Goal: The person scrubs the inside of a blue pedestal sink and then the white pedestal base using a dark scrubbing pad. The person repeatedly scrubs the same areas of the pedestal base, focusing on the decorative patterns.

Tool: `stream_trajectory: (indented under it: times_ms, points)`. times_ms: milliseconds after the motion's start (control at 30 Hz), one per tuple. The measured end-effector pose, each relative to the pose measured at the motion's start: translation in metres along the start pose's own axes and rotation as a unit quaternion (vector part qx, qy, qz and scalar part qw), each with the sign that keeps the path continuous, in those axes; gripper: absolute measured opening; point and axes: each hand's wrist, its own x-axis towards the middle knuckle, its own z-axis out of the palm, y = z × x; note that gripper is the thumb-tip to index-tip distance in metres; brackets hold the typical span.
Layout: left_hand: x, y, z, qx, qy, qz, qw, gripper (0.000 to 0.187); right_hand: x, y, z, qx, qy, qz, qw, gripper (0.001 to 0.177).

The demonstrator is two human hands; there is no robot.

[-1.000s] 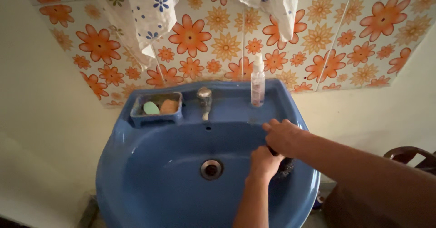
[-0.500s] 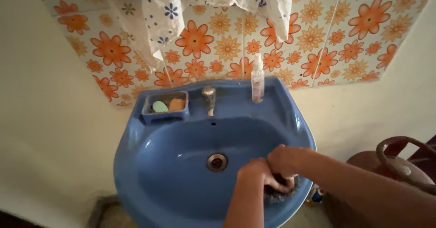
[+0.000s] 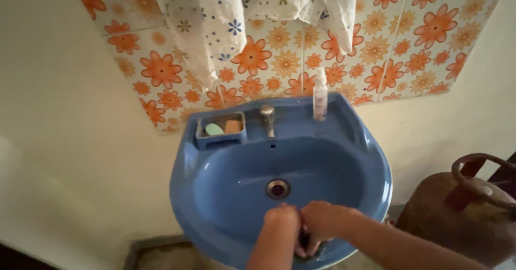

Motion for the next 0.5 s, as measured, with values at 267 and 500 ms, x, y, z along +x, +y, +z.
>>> stream_trajectory:
  times_ms: [267,500]
  points:
    - [-0.025,-0.08,-0.026,0.07,0.015,-0.08,0.994,0.045,0.027,-0.096,0.013,0.072,0.114,-0.034,0.99,0.03]
    - [-0.03,-0.155,-0.034,0.127,0.112,-0.043,0.985,0.028,0.077,-0.144,0.013,0.044,0.172,-0.049,0.983,0.027]
